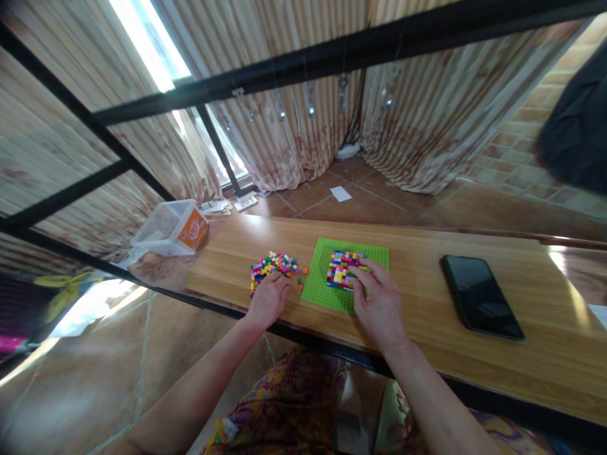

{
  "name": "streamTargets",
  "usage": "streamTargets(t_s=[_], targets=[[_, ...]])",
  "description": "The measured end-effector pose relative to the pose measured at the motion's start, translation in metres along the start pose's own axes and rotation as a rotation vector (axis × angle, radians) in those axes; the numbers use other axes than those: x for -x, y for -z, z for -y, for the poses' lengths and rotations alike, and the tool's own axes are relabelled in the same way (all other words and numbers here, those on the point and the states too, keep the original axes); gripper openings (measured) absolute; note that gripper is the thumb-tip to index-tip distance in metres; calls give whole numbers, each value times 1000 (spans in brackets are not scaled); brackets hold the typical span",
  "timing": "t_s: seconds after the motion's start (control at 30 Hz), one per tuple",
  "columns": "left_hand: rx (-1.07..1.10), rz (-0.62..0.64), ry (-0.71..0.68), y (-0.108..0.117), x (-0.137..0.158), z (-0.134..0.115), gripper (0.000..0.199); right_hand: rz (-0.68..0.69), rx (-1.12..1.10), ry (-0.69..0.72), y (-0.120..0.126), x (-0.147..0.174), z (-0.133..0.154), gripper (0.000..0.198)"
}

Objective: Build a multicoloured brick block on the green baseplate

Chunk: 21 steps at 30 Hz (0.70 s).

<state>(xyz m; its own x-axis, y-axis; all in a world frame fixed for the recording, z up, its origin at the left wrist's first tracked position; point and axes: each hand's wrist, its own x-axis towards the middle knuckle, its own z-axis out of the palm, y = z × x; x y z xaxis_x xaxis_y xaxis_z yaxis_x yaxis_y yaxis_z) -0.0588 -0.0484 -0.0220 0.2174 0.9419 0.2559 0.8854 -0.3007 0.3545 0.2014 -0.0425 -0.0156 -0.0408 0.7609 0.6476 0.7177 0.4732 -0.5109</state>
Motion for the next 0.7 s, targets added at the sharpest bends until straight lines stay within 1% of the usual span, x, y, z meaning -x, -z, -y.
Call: streamTargets(t_s=[0.1,0.2,0.3,0.4,0.47,0.6,0.7], targets=[[115,-57,-3,1,-3,-9,21,-9,4,-16,3,-2,-1,23],[358,-109,16,0,-12,-29,16,-33,5,-31,5,-4,-2,24],[595,-145,51,-7,-24,-49,13,-26,17,-48,6,-5,-3,25],[768,-156,81,-17,-33,-62,11,-29,16,-64,8,-5,-4,25],[828,-165,96,-23,-36,-65,9,-39,22,-74,9,-6,-4,25],[880,-167,114,-33,-38,-66,7,-34,39,-70,12,-7,-3,25],[932,-159,189,-38,-40,-66,5,-28,31,-80,10,-7,-3,25]])
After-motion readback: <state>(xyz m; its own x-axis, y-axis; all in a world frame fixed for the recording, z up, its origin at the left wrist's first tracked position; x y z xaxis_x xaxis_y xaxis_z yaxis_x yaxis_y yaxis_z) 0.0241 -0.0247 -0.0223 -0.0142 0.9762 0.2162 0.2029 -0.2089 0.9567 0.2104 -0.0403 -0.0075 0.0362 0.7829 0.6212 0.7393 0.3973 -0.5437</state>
